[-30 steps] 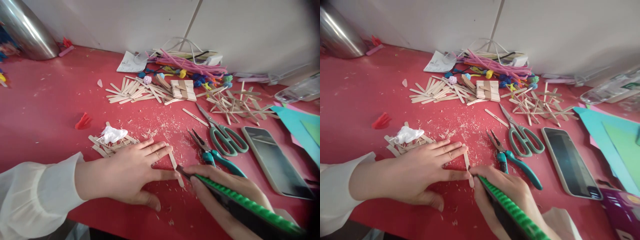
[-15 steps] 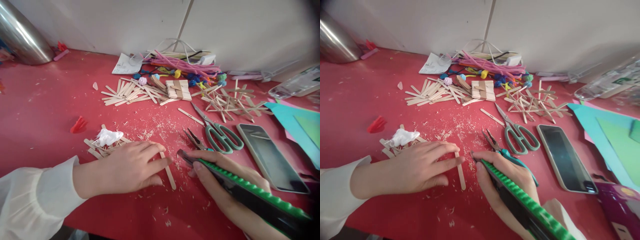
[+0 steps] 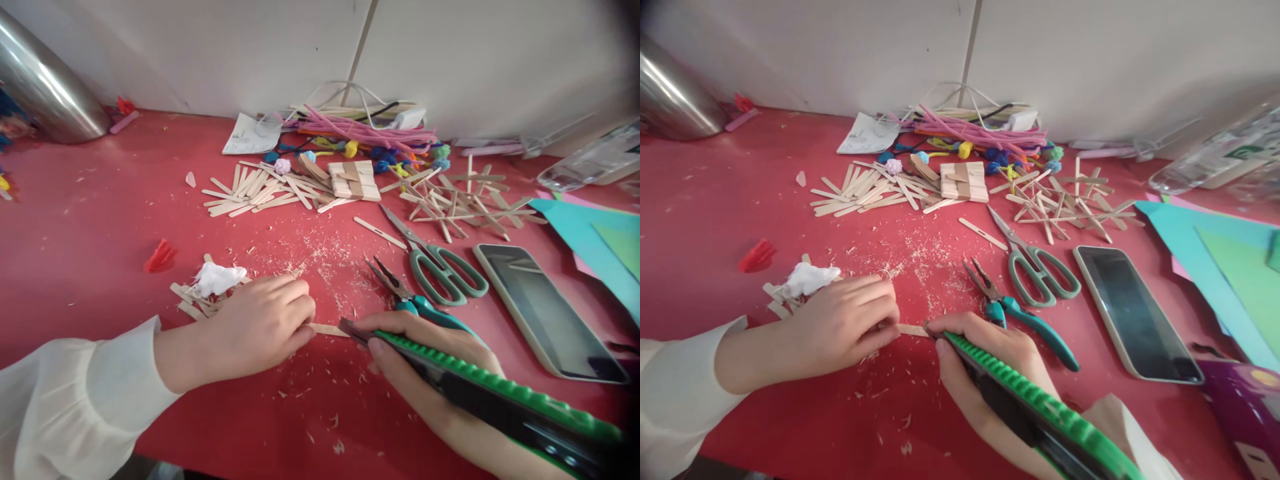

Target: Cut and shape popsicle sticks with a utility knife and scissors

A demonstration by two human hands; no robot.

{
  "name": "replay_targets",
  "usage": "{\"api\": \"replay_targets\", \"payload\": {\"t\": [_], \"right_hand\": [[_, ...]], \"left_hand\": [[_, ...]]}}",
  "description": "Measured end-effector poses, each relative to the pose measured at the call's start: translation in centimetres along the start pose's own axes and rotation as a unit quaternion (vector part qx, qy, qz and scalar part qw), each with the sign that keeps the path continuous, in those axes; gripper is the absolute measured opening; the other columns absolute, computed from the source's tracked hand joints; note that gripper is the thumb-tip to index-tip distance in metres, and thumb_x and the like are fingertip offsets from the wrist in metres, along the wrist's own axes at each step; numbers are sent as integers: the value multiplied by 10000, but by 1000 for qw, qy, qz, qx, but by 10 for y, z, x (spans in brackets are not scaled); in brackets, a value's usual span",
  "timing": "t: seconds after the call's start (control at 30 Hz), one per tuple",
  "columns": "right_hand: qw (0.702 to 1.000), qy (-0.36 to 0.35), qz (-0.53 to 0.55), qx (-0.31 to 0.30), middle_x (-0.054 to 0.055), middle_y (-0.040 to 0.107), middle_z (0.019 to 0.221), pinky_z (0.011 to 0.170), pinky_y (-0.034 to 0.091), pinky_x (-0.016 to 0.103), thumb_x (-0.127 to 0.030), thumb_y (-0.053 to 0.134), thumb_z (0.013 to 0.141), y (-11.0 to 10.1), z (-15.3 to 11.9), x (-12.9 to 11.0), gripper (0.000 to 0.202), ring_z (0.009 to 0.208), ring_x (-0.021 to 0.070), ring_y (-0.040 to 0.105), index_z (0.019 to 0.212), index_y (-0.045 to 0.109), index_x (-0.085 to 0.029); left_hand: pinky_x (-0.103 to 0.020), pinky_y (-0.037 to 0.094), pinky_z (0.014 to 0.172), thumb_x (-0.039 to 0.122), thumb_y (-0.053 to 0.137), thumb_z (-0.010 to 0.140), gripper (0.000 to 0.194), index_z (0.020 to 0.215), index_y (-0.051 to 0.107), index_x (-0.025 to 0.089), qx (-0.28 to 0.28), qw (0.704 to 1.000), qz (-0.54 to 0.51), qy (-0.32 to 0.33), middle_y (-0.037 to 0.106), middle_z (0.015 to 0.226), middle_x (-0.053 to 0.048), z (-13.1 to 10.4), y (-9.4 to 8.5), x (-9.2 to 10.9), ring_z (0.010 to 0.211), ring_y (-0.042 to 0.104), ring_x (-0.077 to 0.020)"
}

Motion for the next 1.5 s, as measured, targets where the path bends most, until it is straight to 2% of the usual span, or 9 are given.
{"api": "replay_targets", "payload": {"t": [0.3, 0.47, 0.7, 0.8, 0.97, 1.2, 1.33, 1.5], "right_hand": [[999, -11, 10, -46, -69, 641, 599, 466, 455, 173, -207, 482, 818, 8, -1, 1, 137, 467, 71, 578, 842, 608, -256], [999, -17, 23, -15, -72, 627, 602, 476, 451, 170, -194, 471, 824, 11, -6, -2, 143, 443, 58, 561, 857, 596, -256], [993, 104, 54, -10, -64, 605, 528, 430, 440, 204, -298, 483, 816, 8, -3, 6, 153, 469, 101, 577, 790, 631, -268], [990, 121, 69, -3, -63, 605, 526, 436, 444, 205, -309, 484, 812, 3, -1, 5, 159, 482, 103, 576, 771, 632, -269], [994, 101, 44, -4, -68, 622, 562, 487, 462, 207, -291, 500, 803, 1, -1, 2, 151, 500, 97, 577, 772, 647, -279], [995, 91, 45, -7, -65, 616, 539, 460, 465, 224, -281, 501, 801, 4, 0, 2, 149, 479, 111, 585, 764, 645, -277], [995, 90, 47, -9, -60, 657, 605, 481, 476, 200, -266, 510, 794, 5, -2, 3, 132, 499, 100, 601, 773, 641, -265], [997, 41, 26, -53, -50, 639, 597, 446, 457, 188, -227, 485, 815, 11, -4, 2, 132, 441, 85, 553, 843, 614, -239]], "left_hand": [[-250, 343, 564, 191, 448, 861, 183, 691, 503, 155, 0, 1000, -24, -13, 499, 711, 1, 0, 1, -1, 641, 457, -119], [-254, 350, 565, 227, 442, 872, 202, 692, 505, 159, -2, 1000, -25, -10, 505, 712, -5, 1, 2, -2, 656, 465, -129], [-256, 351, 564, 291, 420, 905, 263, 698, 506, 154, 5, 1000, -31, -5, 504, 693, -5, 4, -1, 0, 640, 458, -128], [-257, 354, 574, 285, 435, 901, 245, 706, 506, 156, -4, 999, -37, -8, 510, 711, -6, 4, 0, -1, 650, 462, -128], [-260, 353, 584, 245, 453, 888, 206, 711, 504, 155, -8, 999, -32, -8, 505, 721, -6, 2, 3, -3, 661, 460, -130], [-259, 336, 560, 255, 460, 886, 207, 707, 497, 158, -1, 999, -34, -4, 500, 707, -2, 1, 2, -2, 641, 450, -128], [-260, 338, 568, 244, 448, 893, 212, 702, 491, 160, 0, 999, -35, -7, 497, 702, 2, 1, 2, -1, 645, 448, -126], [-259, 332, 566, 228, 418, 904, 232, 689, 473, 161, -14, 998, -54, -15, 487, 696, 5, 2, 3, -2, 636, 442, -121]]}}
Point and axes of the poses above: each hand's wrist, its own z-axis towards the middle knuckle, its own y-axis out of the palm, x = y × z, the point moved 6 cm from there along z, towards the middle knuckle
